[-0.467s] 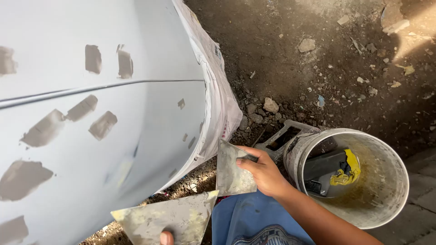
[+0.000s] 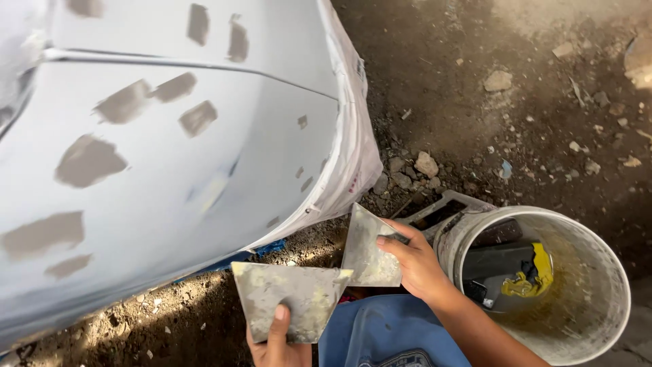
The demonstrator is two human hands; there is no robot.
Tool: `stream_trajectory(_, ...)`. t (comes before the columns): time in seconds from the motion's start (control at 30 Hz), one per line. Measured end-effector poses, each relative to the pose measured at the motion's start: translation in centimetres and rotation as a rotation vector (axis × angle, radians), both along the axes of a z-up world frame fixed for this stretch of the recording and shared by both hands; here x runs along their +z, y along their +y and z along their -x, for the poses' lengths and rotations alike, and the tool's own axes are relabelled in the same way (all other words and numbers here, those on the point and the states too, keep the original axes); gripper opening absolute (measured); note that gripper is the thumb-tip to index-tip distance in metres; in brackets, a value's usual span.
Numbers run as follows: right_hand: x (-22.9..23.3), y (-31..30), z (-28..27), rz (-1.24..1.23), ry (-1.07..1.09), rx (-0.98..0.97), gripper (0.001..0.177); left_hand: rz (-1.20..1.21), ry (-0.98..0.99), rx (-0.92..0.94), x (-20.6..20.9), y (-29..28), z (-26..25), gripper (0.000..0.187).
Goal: The person uses a putty knife to apply and smooth body filler onto the front fender and side door of a car. They work on filling small dents and imperfections, spreading the compound evenly across the surface.
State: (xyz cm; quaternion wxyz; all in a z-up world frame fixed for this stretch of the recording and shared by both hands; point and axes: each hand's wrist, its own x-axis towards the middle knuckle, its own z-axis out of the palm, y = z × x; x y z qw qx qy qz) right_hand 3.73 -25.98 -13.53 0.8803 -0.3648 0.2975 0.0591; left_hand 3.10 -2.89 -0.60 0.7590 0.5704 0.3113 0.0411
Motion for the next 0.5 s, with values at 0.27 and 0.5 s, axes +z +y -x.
stream_trajectory(0.27,0.6,0.9,0.5,-0.150,-0.012,-0.059,0.039,0.218,-0.065,-0.014,-2.0,1.2,1.3,0.058)
stream_trajectory(0.5,0.7,4.2,2.8,-0.203,-0.018,-0.158,0.040,0.287,0.096,-0.026,-2.7,4.7,2.6,0.060)
